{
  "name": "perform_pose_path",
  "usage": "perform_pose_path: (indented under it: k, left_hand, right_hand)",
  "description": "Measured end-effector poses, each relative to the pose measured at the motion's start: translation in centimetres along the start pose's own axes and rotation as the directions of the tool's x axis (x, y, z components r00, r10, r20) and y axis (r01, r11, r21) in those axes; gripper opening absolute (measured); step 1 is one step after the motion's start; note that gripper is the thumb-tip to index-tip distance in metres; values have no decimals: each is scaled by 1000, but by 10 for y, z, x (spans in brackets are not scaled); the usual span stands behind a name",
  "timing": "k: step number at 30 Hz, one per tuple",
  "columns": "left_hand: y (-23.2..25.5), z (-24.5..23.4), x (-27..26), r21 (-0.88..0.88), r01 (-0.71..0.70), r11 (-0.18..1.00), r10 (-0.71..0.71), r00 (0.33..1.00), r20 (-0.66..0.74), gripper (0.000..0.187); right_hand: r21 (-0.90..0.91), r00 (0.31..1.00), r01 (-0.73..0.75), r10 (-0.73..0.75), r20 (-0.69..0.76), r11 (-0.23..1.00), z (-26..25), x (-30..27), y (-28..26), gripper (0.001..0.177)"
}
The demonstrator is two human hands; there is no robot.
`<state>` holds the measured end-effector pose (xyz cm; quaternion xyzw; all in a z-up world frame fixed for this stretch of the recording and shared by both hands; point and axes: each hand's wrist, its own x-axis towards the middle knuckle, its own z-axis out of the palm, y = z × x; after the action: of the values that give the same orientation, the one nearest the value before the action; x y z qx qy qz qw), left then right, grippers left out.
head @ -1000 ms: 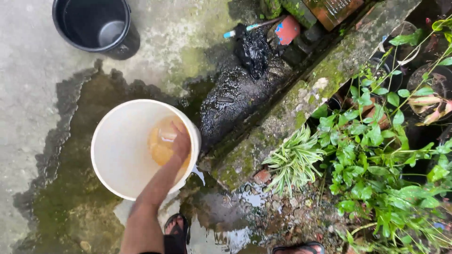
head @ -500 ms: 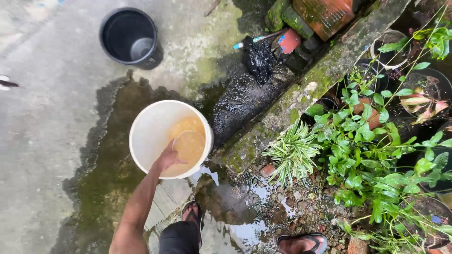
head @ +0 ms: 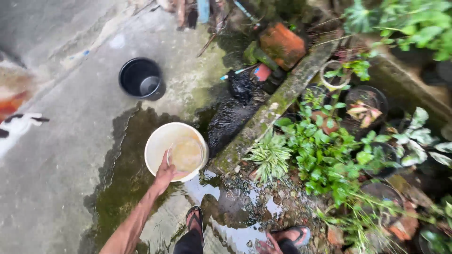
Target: Watering several potted plants by scooping water from a bucket with a small bowl and pouring it over them.
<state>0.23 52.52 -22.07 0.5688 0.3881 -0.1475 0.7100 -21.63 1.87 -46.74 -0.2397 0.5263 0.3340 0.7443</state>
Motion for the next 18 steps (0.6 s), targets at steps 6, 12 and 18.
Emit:
perform_pose_path:
  k: [6, 12, 18]
  left_hand:
    - [5, 62, -87, 306, 59, 950, -46, 998, -49, 75]
    - [-29, 154, -158, 103, 145, 984, -167, 953, 252, 75]
    - [-61, 240, -198, 381, -131, 915, -89, 857, 507, 78]
  right_hand:
    - [-441, 992, 17, -71, -106, 898, 261, -244, -30, 79]
    - [-400, 957, 291, -271, 108, 869, 254, -261, -44, 83]
    - [-205, 876, 480, -456, 156, 853, 199, -285, -68, 100]
